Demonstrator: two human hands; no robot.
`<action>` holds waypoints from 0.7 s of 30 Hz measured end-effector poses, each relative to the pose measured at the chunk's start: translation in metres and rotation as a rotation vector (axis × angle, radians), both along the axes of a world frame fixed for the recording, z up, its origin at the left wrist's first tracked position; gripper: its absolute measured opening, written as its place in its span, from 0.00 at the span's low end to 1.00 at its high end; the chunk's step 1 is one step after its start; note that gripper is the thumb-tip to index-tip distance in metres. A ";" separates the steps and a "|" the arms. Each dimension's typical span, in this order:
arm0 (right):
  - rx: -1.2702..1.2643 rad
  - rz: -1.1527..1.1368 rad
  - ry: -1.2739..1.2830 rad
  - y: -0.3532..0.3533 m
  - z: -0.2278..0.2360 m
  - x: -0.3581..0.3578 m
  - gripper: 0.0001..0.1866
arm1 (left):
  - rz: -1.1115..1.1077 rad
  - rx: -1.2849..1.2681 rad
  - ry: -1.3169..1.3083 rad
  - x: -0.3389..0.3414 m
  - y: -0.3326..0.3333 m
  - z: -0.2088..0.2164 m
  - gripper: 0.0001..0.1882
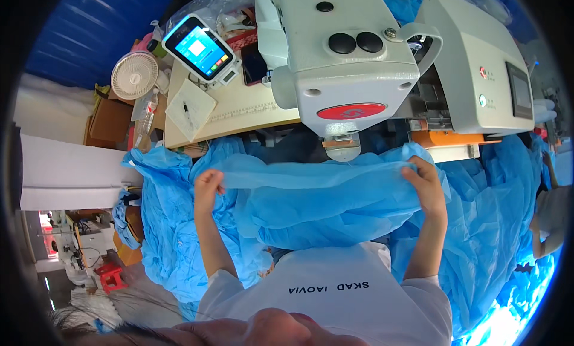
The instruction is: Operating an industrial sewing or sealing machine to process blue fabric garments.
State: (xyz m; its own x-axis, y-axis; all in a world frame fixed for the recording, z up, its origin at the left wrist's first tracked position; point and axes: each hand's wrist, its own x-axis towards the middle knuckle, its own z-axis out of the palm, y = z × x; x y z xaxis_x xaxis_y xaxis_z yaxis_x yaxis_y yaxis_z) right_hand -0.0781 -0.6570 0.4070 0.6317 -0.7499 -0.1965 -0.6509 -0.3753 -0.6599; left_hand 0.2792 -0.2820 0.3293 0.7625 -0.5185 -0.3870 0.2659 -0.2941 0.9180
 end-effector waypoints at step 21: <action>-0.839 -0.305 0.230 -0.059 -0.018 -0.009 0.15 | -0.047 0.001 -0.849 -0.034 -0.111 0.035 0.10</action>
